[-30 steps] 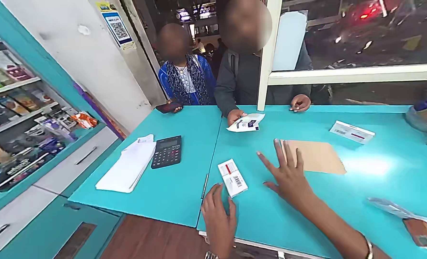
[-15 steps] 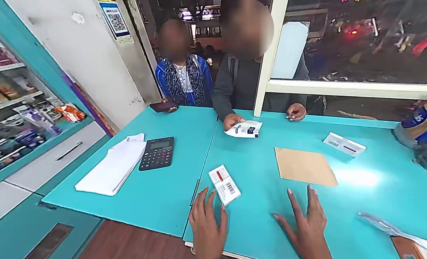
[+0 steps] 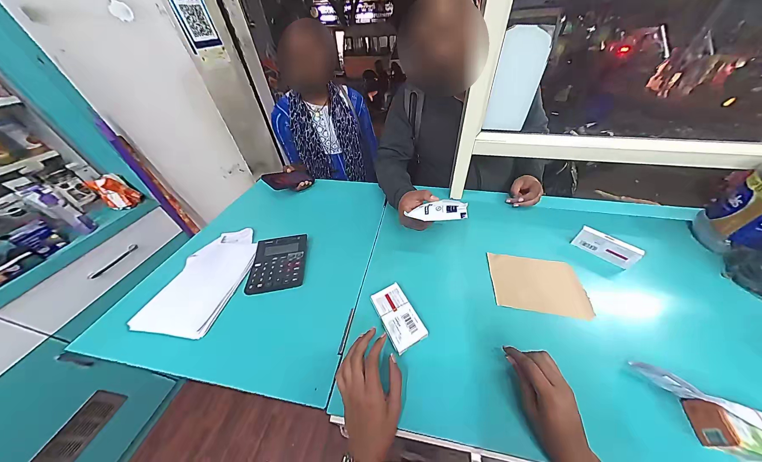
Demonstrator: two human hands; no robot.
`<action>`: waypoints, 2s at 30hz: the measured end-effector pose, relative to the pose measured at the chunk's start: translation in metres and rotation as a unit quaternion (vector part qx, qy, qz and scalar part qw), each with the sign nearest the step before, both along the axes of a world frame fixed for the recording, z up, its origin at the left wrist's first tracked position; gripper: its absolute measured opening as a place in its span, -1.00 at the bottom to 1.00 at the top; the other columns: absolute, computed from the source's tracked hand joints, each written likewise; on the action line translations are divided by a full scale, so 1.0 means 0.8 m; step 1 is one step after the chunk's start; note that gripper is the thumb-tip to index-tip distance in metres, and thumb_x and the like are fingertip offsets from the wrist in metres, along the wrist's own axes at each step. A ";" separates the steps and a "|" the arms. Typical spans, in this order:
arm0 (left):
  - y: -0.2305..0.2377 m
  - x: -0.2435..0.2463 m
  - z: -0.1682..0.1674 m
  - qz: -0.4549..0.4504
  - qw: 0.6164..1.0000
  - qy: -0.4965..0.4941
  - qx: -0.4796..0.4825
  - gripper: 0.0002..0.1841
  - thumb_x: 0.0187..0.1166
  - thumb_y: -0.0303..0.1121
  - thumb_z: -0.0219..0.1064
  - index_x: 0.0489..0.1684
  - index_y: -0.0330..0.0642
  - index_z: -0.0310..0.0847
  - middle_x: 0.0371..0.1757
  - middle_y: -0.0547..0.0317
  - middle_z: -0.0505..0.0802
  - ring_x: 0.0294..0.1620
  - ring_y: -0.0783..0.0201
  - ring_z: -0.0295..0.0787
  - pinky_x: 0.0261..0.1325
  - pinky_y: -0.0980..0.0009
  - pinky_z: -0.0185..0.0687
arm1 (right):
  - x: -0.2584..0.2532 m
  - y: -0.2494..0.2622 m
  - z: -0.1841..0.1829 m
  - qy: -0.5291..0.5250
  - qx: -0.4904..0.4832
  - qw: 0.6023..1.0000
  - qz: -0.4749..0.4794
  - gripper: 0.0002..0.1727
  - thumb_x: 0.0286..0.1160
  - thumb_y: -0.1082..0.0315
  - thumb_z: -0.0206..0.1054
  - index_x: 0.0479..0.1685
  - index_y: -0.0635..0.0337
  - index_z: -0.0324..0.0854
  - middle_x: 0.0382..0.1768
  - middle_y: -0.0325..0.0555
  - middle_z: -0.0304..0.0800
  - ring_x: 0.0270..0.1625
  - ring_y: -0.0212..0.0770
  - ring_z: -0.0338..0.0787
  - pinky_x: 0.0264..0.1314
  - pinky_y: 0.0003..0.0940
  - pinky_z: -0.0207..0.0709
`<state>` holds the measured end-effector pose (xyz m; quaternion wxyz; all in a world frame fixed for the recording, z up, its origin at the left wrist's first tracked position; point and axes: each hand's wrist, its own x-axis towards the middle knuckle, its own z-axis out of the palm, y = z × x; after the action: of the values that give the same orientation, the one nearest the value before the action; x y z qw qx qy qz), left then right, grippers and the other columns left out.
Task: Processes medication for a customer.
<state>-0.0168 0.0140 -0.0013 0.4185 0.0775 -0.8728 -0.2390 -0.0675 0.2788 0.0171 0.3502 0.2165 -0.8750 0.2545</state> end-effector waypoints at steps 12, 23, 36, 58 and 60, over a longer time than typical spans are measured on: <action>-0.001 0.002 0.003 -0.024 1.000 0.009 -0.011 -0.70 0.52 -0.28 0.19 -0.02 -0.12 0.84 0.00 -0.05 0.87 0.01 -0.03 0.77 0.10 0.06 0.51 | 0.011 -0.002 0.004 0.024 0.009 0.998 -0.065 -0.59 0.59 0.14 0.24 -0.41 0.22 0.90 -0.70 -0.11 0.74 -0.66 -0.22 0.67 -0.49 -0.39 0.54; -0.002 0.005 -0.002 -0.067 0.997 0.031 -0.004 -0.71 0.49 -0.38 0.17 0.01 -0.05 0.81 -0.13 0.02 0.77 -0.03 0.11 0.67 0.13 0.31 0.46 | 0.009 -0.004 0.002 0.041 0.019 0.997 -0.056 -0.58 0.59 0.15 0.22 -0.46 0.23 0.87 -0.73 -0.09 0.70 -0.64 -0.21 0.66 -0.47 -0.40 0.52; -0.003 0.008 -0.006 -0.076 0.996 0.043 0.009 -0.71 0.48 -0.40 0.20 0.05 -0.08 0.79 -0.15 -0.03 0.74 -0.04 0.11 0.67 0.12 0.38 0.55 | 0.007 0.000 0.004 0.060 -0.045 0.996 -0.047 -0.64 0.61 0.21 0.24 -0.42 0.24 0.81 -0.49 -0.06 0.85 -0.31 -0.24 0.82 -0.03 -0.51 0.61; -0.017 0.013 -0.009 -0.192 0.980 0.052 -0.032 -0.76 0.56 -0.39 0.24 0.09 0.07 0.71 -0.12 0.12 0.69 0.01 0.19 0.62 0.19 0.43 0.50 | 0.017 -0.002 0.006 0.052 -0.016 0.985 -0.163 -0.63 0.59 0.24 0.23 -0.39 0.33 0.84 -0.55 0.03 0.82 -0.45 -0.10 0.79 -0.24 -0.31 0.63; -0.019 0.013 -0.007 -0.198 0.978 0.054 -0.033 -0.77 0.57 -0.39 0.25 0.09 0.06 0.70 -0.11 0.12 0.69 0.02 0.19 0.62 0.21 0.43 0.50 | 0.016 -0.004 0.008 0.046 -0.012 0.984 -0.170 -0.63 0.60 0.26 0.22 -0.33 0.36 0.86 -0.51 0.07 0.84 -0.43 -0.04 0.80 -0.21 -0.25 0.64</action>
<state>-0.0065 -0.0009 -0.0069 0.4113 -0.1237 -0.8544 -0.2923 -0.0551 0.2752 0.0231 0.4309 0.0716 -0.8789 0.1913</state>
